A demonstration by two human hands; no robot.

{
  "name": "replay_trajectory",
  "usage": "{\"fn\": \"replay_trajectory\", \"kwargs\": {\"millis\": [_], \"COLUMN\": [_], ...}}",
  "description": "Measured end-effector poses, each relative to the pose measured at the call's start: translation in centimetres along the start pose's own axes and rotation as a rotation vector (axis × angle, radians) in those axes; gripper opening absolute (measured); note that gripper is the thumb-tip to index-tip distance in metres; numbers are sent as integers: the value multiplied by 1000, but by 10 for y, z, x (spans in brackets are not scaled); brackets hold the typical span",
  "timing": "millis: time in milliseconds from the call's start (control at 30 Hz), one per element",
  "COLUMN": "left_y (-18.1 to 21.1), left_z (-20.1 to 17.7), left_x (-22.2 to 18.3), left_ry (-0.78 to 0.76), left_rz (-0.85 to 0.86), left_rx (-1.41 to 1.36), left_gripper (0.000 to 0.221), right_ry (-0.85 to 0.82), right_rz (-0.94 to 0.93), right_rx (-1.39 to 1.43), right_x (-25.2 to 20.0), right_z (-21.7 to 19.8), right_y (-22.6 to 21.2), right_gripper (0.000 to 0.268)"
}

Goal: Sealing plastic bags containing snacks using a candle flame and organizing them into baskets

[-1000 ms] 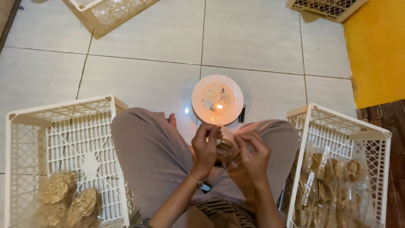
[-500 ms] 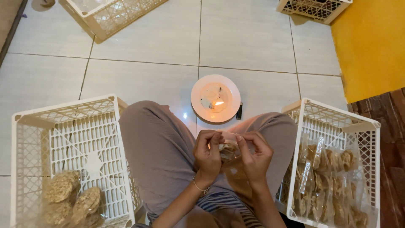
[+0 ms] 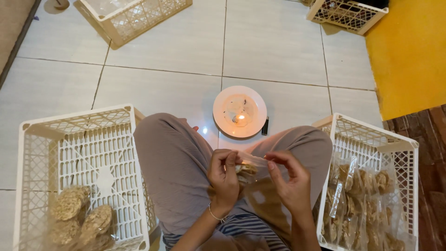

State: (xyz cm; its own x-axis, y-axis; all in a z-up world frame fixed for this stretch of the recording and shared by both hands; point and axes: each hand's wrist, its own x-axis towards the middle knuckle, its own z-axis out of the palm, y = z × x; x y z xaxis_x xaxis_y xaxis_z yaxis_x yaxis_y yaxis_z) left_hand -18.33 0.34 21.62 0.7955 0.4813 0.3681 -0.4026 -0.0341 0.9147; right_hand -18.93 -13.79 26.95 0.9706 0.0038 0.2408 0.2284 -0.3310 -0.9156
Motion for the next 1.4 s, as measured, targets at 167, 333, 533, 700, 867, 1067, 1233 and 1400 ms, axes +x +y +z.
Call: {"fn": "replay_trajectory", "kwargs": {"millis": [167, 333, 533, 700, 867, 1067, 1233, 1400], "left_y": [4, 0, 1, -2, -6, -6, -11, -13], "left_z": [3, 8, 13, 14, 13, 10, 10, 6], "left_x": [-1, 2, 9, 11, 13, 18, 19, 21], "left_ry": [-26, -46, -49, -68, -78, -84, -43, -115], "left_rz": [15, -22, -54, -35, -31, -33, -79, -24], "left_rx": [25, 55, 51, 62, 45, 58, 55, 55], "left_gripper": [15, 17, 16, 18, 19, 18, 16, 17], "right_ry": [-45, 37, -4, -54, -37, -69, -101, -137], "right_rz": [-106, -67, -45, -42, -46, 57, 108, -67], "right_rx": [-120, -108, -81, -111, -119, -65, -106, -149], "right_x": [10, 14, 23, 29, 33, 36, 41, 44], "right_z": [-2, 1, 0, -1, 3, 6, 3, 11], "right_y": [-11, -5, -1, -3, 4, 11, 17, 12], "right_gripper": [5, 6, 4, 5, 5, 8, 16, 24]}}
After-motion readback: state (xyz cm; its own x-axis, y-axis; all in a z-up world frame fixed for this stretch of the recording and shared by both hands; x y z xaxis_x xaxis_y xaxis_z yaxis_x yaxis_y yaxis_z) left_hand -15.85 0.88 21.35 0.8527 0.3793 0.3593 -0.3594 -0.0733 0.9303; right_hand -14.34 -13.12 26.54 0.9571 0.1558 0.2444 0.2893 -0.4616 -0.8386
